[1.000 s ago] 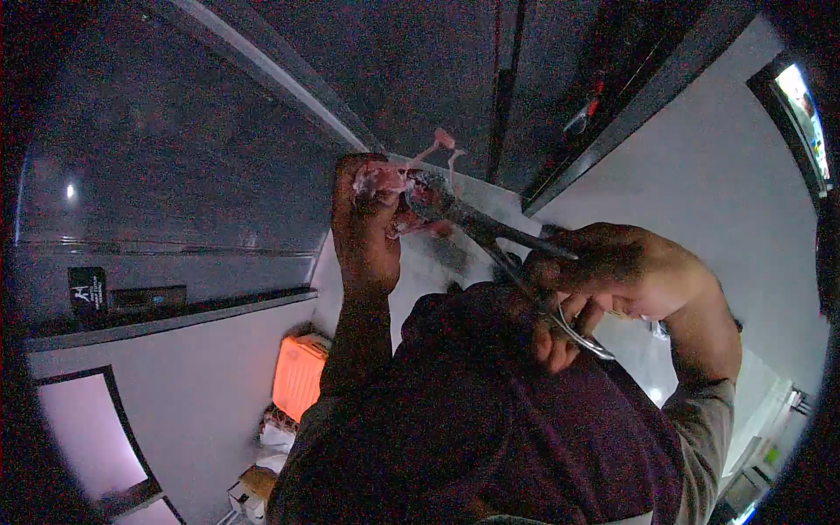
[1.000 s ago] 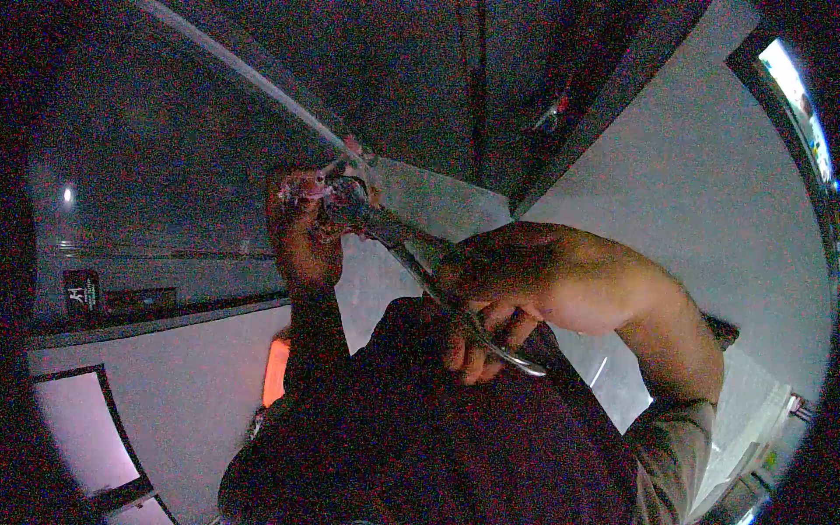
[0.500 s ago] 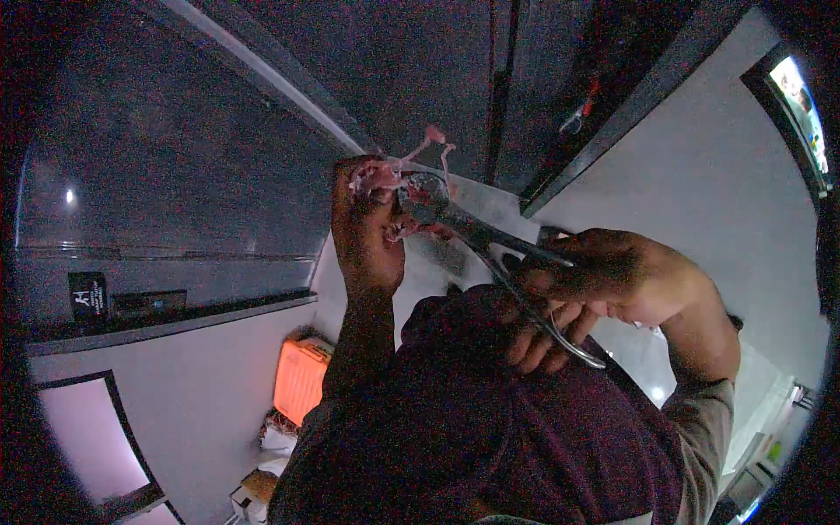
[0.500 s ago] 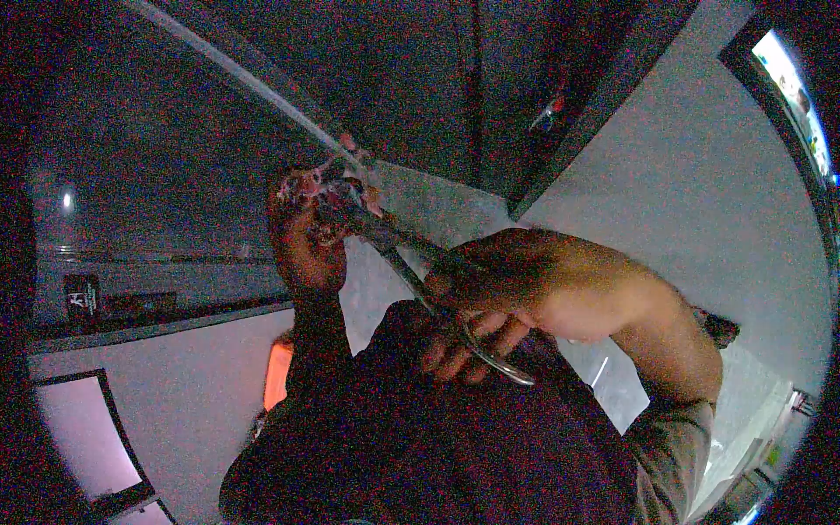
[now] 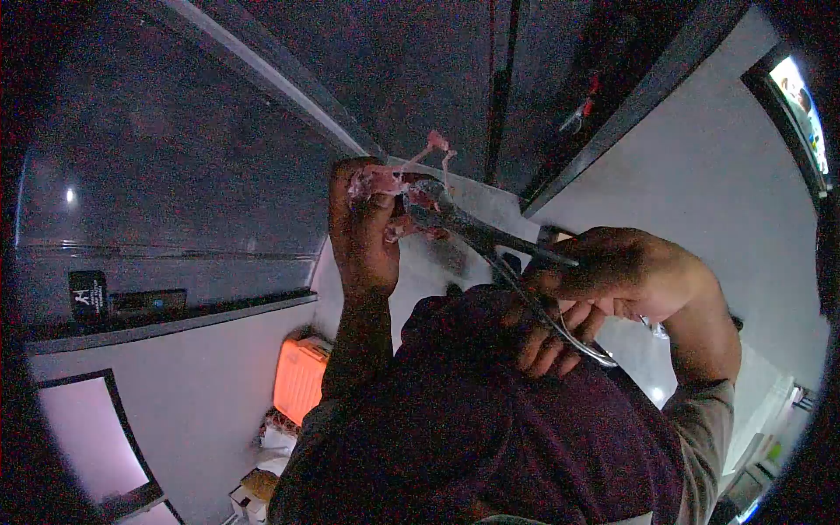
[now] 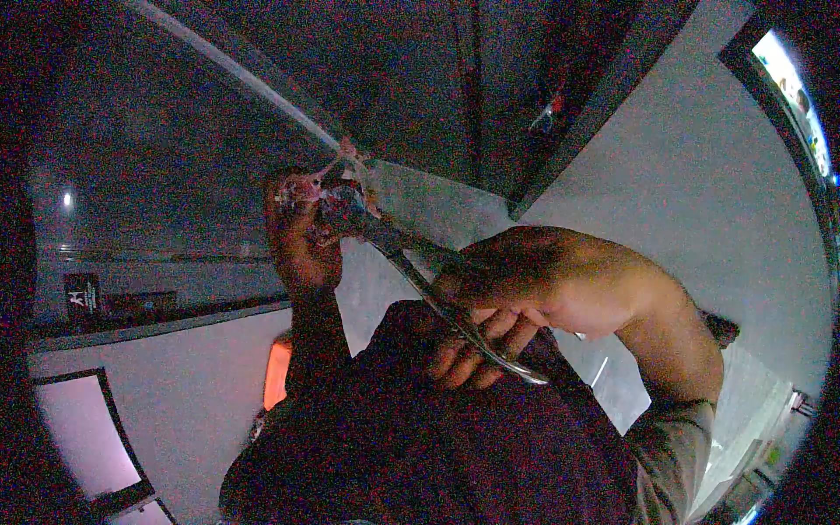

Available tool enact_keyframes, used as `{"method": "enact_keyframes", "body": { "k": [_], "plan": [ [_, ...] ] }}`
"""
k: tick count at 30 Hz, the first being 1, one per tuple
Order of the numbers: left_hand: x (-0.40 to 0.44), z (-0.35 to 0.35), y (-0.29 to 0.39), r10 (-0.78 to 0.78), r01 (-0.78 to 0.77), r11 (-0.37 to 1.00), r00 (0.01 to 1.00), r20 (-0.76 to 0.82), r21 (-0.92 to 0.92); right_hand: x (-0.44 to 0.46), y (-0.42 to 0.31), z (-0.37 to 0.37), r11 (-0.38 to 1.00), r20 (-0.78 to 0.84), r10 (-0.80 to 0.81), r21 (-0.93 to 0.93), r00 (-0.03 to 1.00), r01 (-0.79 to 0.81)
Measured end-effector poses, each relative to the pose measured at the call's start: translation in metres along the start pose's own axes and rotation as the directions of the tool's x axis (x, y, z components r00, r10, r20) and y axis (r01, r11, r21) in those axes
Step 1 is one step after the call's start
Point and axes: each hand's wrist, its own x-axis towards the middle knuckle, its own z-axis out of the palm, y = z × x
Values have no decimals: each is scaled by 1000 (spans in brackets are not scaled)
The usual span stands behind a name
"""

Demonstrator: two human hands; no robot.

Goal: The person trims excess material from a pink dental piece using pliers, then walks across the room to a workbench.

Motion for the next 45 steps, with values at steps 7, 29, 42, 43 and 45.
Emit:
{"method": "enact_keyframes", "body": {
  "k": [7, 29, 42, 43, 45],
  "plan": [
    [4, -7, 13, -346, 399, 811, 917, 200, -427, 5, 8, -7, 998, 34, 14, 58, 999, -16],
    [-4, -5, -1, -169, 182, 931, 983, 68, -316, -1, -8, -15, 992, -11, 17, -126, 1000, -18],
    [-4, 4, 11, -262, 283, 793, 958, 118, -540, 5, 8, -11, 990, -124, -41, -138, 991, 24],
    [-4, 4, 10, -260, 281, 793, 958, 117, -540, 5, 10, -14, 984, -106, -87, -165, 991, 69],
    [-2, 4, 6, -329, 330, 827, 941, 83, -454, 5, 13, -9, 995, -82, -67, -73, 994, 61]
  ]
}}
